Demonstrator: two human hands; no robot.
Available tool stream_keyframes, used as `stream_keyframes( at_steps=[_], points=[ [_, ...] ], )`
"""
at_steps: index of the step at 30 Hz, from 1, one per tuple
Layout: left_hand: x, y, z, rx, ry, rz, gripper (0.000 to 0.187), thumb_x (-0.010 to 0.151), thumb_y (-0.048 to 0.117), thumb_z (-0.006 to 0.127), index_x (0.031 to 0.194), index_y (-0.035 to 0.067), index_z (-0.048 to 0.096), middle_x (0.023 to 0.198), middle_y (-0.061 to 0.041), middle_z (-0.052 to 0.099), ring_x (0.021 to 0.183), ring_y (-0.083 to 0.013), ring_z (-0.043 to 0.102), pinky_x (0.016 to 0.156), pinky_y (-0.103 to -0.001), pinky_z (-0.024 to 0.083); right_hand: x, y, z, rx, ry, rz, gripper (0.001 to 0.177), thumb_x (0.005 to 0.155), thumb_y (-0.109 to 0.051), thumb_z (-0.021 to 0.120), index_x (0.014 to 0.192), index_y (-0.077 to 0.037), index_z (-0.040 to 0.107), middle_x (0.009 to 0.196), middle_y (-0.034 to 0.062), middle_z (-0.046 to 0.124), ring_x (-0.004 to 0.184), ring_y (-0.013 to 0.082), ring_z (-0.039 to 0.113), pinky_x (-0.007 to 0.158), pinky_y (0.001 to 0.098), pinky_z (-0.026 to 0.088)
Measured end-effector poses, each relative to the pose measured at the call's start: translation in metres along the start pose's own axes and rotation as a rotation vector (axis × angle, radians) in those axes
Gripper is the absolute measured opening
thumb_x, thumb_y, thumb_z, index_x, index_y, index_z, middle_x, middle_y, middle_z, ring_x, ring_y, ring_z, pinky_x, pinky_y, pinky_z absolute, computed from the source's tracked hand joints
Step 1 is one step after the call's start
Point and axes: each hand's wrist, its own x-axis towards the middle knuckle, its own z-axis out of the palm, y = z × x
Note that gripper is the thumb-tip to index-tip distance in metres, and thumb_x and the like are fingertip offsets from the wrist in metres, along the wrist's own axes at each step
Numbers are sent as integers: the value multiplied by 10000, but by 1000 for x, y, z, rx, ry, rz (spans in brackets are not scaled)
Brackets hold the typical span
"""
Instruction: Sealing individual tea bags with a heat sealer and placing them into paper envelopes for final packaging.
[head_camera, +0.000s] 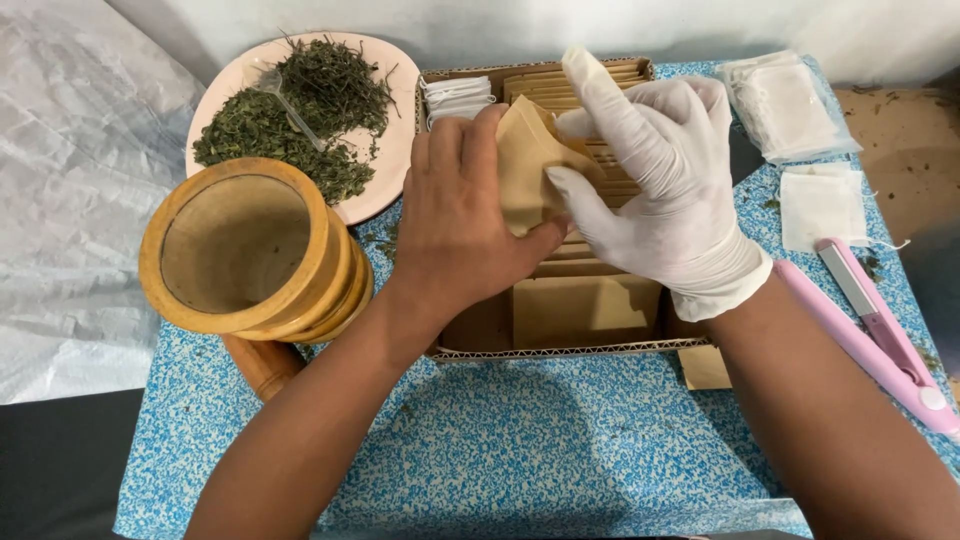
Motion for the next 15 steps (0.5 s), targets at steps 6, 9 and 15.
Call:
stream_keyframes(
  at_steps=[6,9,15],
  points=[
    [2,-1,1,-67,-98,-50,892,704,453,805,1355,1,396,1160,-174,561,1085,-376,547,904,-516,447,-1,0,1,47,-19,-22,706,972,-171,808,1548,-33,425,1113,-59,716,1020,206,568,1063,436,360],
    [1,0,0,-75,-64,-21,854,728,436,814,1336,-9,410,1145,-179,570,1064,-373,559,876,-510,461,-2,0,3,124,-52,-2,739,954,-160,805,1553,-17,397,1096,-29,700,1020,203,568,1080,449,361],
    [1,-2,2,-74,-43,-7,914,714,453,841,1363,1,383,1164,-181,551,1089,-382,542,914,-501,446,6,-5,-1,574,-165,250,782,924,-71,720,1585,-36,304,966,-3,661,930,136,613,1012,312,448]
  ],
)
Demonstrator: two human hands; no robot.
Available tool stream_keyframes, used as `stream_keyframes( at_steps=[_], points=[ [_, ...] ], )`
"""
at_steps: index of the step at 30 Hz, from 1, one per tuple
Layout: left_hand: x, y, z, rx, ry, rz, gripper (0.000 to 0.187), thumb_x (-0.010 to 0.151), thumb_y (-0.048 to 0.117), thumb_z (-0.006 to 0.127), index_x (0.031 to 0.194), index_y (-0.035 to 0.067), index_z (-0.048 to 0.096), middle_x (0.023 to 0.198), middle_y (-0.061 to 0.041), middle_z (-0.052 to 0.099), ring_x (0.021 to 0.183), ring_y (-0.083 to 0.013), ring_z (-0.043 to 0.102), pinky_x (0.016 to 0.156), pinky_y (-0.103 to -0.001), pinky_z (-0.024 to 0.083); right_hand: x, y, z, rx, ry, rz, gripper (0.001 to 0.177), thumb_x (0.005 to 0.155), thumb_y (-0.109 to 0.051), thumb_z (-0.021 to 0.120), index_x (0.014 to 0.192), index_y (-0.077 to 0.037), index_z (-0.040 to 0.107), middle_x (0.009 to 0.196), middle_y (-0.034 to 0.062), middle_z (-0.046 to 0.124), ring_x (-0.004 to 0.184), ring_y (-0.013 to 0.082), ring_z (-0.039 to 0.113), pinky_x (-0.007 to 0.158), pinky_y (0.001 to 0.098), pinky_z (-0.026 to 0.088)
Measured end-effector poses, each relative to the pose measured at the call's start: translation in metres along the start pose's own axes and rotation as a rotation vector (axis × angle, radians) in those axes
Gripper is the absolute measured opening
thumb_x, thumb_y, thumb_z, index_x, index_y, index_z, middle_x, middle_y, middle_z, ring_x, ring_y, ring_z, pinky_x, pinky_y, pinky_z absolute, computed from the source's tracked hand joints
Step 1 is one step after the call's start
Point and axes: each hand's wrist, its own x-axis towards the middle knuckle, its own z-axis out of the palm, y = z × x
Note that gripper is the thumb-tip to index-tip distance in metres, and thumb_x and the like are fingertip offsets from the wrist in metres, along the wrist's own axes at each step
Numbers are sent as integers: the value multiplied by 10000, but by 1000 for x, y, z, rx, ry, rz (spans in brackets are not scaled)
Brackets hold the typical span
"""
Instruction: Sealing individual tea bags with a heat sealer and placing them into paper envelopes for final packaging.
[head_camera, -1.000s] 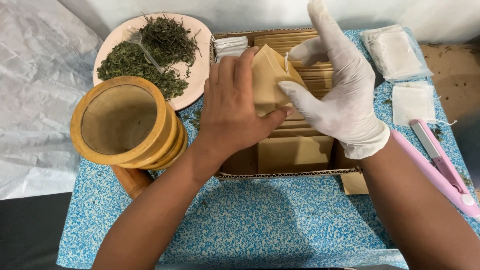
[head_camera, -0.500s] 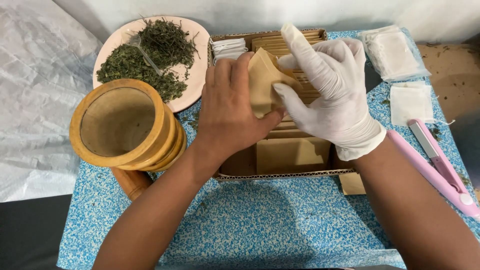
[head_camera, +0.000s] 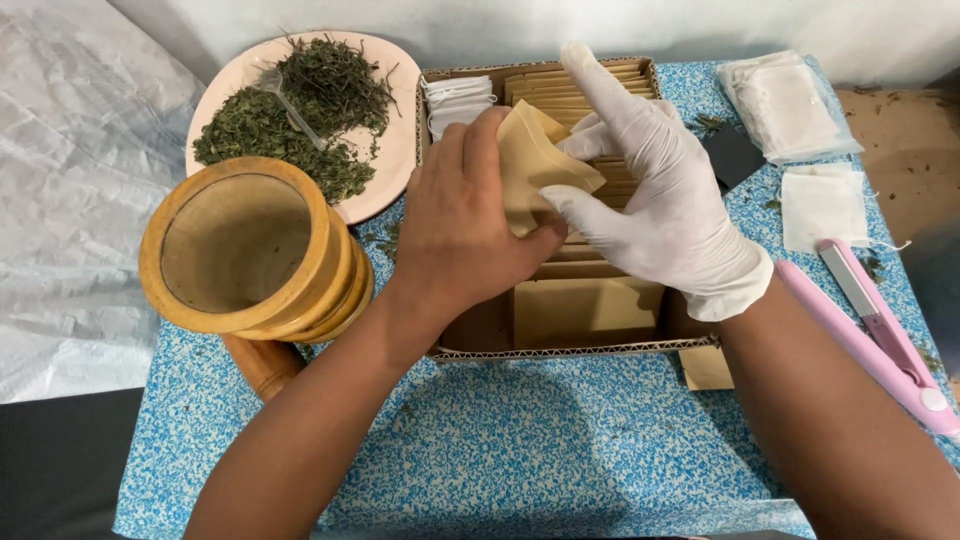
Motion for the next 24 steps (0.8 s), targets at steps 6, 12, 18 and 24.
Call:
stream_keyframes(
  at_steps=[6,12,18,24],
  points=[
    [0,2,0,47,-11,-45,951,716,522,847,1374,25,373,1223,-166,575,1131,-369,545,917,-505,448,0,-5,1,48,138,-20,683,965,7,774,1534,-4,397,1056,70,725,1038,135,634,1166,316,410],
    [0,4,-3,29,-16,-55,949,735,510,847,1389,31,353,1250,-165,539,1159,-366,529,936,-506,444,-2,0,2,120,211,-35,692,970,19,773,1539,8,379,1121,165,660,1085,201,637,1062,324,552],
    [-3,1,3,49,95,-24,980,716,546,869,1378,30,364,1249,-156,550,1158,-362,544,929,-501,441,-2,4,6,242,164,144,745,971,-20,761,1580,-56,332,1069,69,692,793,65,521,681,181,422],
    [-3,4,1,38,122,-58,1110,666,591,903,1440,56,314,1355,-167,550,1221,-373,565,941,-515,462,3,-2,7,324,224,308,616,970,-9,706,1526,-16,441,864,15,648,720,14,474,654,149,400]
  ],
)
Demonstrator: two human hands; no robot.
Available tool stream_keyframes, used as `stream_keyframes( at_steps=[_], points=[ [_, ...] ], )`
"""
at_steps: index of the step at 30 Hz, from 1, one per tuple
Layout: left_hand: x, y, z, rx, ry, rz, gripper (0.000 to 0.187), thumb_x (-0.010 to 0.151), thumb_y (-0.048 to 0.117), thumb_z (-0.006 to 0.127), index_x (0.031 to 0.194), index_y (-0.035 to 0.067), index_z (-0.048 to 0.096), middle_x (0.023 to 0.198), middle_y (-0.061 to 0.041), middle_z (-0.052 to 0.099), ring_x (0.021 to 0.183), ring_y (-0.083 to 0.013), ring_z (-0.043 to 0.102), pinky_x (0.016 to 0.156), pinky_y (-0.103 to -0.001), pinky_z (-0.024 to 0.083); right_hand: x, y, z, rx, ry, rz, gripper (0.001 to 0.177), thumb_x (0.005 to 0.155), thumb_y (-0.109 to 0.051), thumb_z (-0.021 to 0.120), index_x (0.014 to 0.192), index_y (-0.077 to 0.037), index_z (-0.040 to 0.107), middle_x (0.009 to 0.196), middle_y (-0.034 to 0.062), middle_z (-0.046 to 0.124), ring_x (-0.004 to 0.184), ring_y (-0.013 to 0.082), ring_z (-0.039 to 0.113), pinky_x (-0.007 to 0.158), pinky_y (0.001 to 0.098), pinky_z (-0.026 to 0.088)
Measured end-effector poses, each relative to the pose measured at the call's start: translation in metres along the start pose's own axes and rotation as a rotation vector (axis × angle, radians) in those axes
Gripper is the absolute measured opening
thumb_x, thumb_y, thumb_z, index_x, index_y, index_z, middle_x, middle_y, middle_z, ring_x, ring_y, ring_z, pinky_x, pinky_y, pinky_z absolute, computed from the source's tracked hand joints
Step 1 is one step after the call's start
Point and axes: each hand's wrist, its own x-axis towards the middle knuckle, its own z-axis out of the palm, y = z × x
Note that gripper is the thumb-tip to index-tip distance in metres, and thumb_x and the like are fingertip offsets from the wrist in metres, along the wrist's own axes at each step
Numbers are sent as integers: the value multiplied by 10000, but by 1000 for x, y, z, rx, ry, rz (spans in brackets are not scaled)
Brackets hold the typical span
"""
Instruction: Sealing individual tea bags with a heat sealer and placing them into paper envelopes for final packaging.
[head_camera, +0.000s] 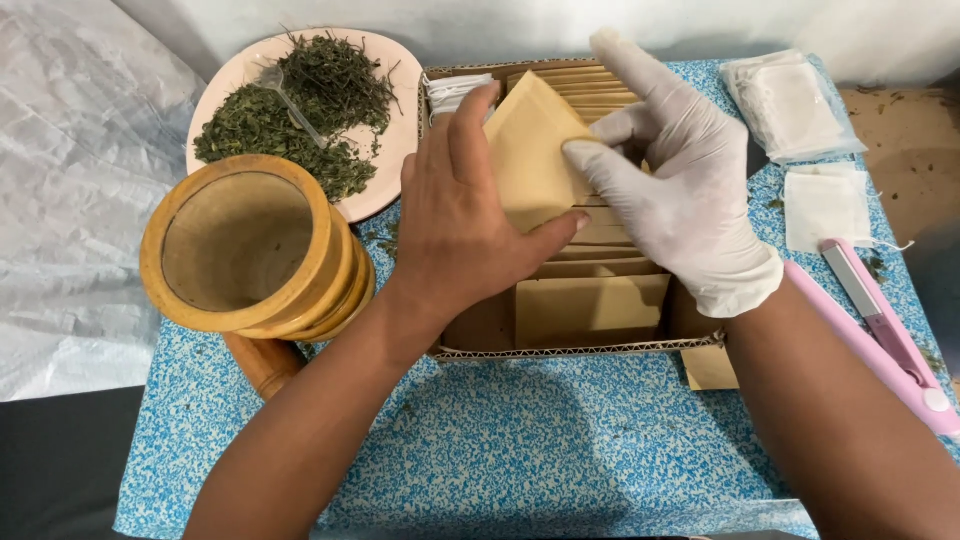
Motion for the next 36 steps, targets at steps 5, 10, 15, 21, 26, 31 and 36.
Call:
stream_keyframes(
  at_steps=[5,10,15,21,26,31,36],
  points=[
    [-1,6,-10,-29,46,52,1108,698,709,831,1446,58,335,1300,-124,533,1175,-315,556,935,-478,460,5,-2,-9,33,11,6,593,975,37,677,1515,21,430,817,49,621,746,60,541,708,185,466],
    [3,8,-18,-134,146,156,783,869,677,559,1339,58,458,1080,-98,561,982,-269,578,887,-434,447,7,-7,-20,-78,-7,62,568,980,-4,674,1508,-19,465,789,14,599,695,36,469,618,178,389],
    [5,4,-16,-206,105,321,646,955,557,548,1315,24,489,1072,-164,551,984,-314,546,869,-462,485,9,-10,-26,-232,-78,95,548,974,-48,644,1499,-42,486,845,-9,613,724,36,486,624,178,396],
    [3,-1,-9,-243,45,319,654,956,485,638,1400,42,453,1136,-158,541,1014,-289,527,892,-433,487,9,-1,-32,-185,-244,-17,566,970,-20,670,1502,-45,479,785,-7,558,663,53,454,608,185,398],
    [4,-3,-8,-343,23,338,563,1009,352,602,1386,-1,378,1230,-182,556,1092,-322,564,988,-443,491,8,-5,-33,-246,-224,-73,512,980,-39,702,1464,-43,537,868,3,635,733,53,506,688,182,433],
    [3,-1,-11,-300,3,263,675,970,429,631,1419,8,351,1117,-149,538,1017,-264,540,890,-401,503,11,-17,-37,-331,-106,-112,430,1027,-16,662,1443,27,560,884,36,636,751,76,508,698,210,423],
    [3,4,-15,-353,30,219,685,940,458,630,1385,-1,384,1127,-148,502,1016,-256,535,854,-367,501,11,-18,-38,-411,-111,-82,417,1033,-50,647,1443,-48,576,874,-26,636,722,48,487,667,189,406]
  ],
)
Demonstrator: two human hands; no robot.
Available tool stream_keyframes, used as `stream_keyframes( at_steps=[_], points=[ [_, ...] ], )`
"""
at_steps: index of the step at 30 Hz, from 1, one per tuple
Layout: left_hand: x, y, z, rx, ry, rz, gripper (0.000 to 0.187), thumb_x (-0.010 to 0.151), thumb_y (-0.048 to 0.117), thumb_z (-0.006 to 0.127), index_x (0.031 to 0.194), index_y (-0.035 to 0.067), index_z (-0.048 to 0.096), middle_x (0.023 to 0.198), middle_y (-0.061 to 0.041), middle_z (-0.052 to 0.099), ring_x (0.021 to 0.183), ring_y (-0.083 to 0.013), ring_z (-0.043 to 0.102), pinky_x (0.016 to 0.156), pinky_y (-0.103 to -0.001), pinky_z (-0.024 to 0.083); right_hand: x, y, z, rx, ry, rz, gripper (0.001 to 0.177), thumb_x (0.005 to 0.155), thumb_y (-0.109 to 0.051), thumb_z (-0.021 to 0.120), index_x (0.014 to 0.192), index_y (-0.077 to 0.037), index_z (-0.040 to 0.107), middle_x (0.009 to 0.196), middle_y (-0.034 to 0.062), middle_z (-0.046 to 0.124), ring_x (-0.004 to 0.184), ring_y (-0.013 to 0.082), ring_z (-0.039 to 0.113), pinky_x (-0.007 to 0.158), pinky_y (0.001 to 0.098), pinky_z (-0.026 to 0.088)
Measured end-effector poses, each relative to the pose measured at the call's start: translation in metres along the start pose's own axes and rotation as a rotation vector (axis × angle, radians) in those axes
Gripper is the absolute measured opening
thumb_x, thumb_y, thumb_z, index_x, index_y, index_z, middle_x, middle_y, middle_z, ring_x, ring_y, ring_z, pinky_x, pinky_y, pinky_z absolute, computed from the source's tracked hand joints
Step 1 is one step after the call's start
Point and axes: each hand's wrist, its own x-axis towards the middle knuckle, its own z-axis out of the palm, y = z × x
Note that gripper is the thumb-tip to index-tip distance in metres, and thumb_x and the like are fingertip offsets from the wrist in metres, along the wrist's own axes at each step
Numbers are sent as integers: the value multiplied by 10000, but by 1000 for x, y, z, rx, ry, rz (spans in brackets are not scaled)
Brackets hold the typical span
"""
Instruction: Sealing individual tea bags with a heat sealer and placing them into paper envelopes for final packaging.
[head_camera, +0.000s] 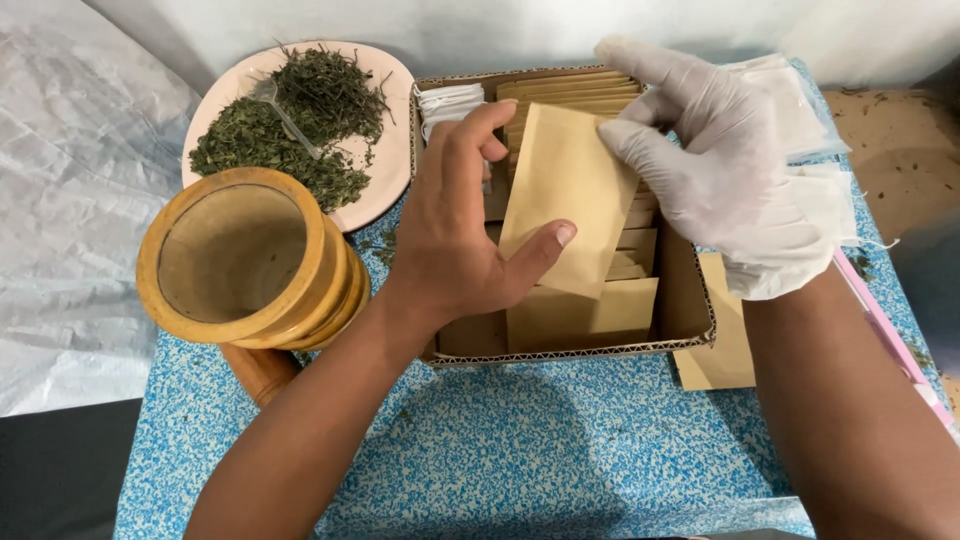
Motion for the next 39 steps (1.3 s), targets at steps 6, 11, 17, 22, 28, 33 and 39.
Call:
stream_keyframes(
  at_steps=[6,11,17,22,28,33,39],
  points=[
    [1,-2,1,54,-103,-56,706,890,446,682,1367,14,392,1115,-155,547,986,-272,572,807,-412,519,1,20,10,228,-69,75,435,1009,-51,635,1437,-52,558,827,-14,596,702,35,475,621,171,404],
    [1,-3,3,79,-107,-88,637,868,383,711,1331,39,438,1020,-108,558,934,-250,565,777,-393,504,3,27,9,225,-114,132,450,1002,-54,602,1449,-67,545,836,-3,579,683,51,488,579,180,420],
    [2,-3,5,113,-89,-83,573,869,370,708,1272,34,479,1025,-118,554,925,-259,563,775,-401,482,7,26,11,-23,-127,4,442,987,-71,588,1420,-3,535,1128,108,636,1050,205,598,956,318,464],
    [6,-5,4,124,-65,-20,526,919,409,643,1226,2,514,1020,-129,555,939,-278,530,792,-407,476,-6,17,1,-260,-84,-203,427,995,-142,659,1398,-22,591,1281,208,623,1169,350,582,1021,455,425],
    [11,4,-1,154,-232,-36,770,957,621,413,1433,15,437,1407,-187,561,1298,-354,540,1059,-585,374,-27,17,-4,-498,-96,-231,434,940,-337,703,1354,-221,644,1426,61,597,1255,333,511,1031,518,299],
    [30,24,-5,134,-585,-126,912,925,682,318,1548,17,265,1610,-169,331,1487,-331,286,1105,-527,164,-41,27,-17,-546,-74,-279,454,945,-362,687,1379,-248,619,1461,62,576,1306,320,520,1083,456,304],
    [56,56,41,225,-597,192,1038,886,770,133,1438,-58,430,1482,-253,466,1391,-423,390,1109,-623,196,-77,33,-55,-659,-12,-121,495,875,-394,709,1332,-213,642,1387,90,615,1250,349,549,1067,482,340]
  ],
)
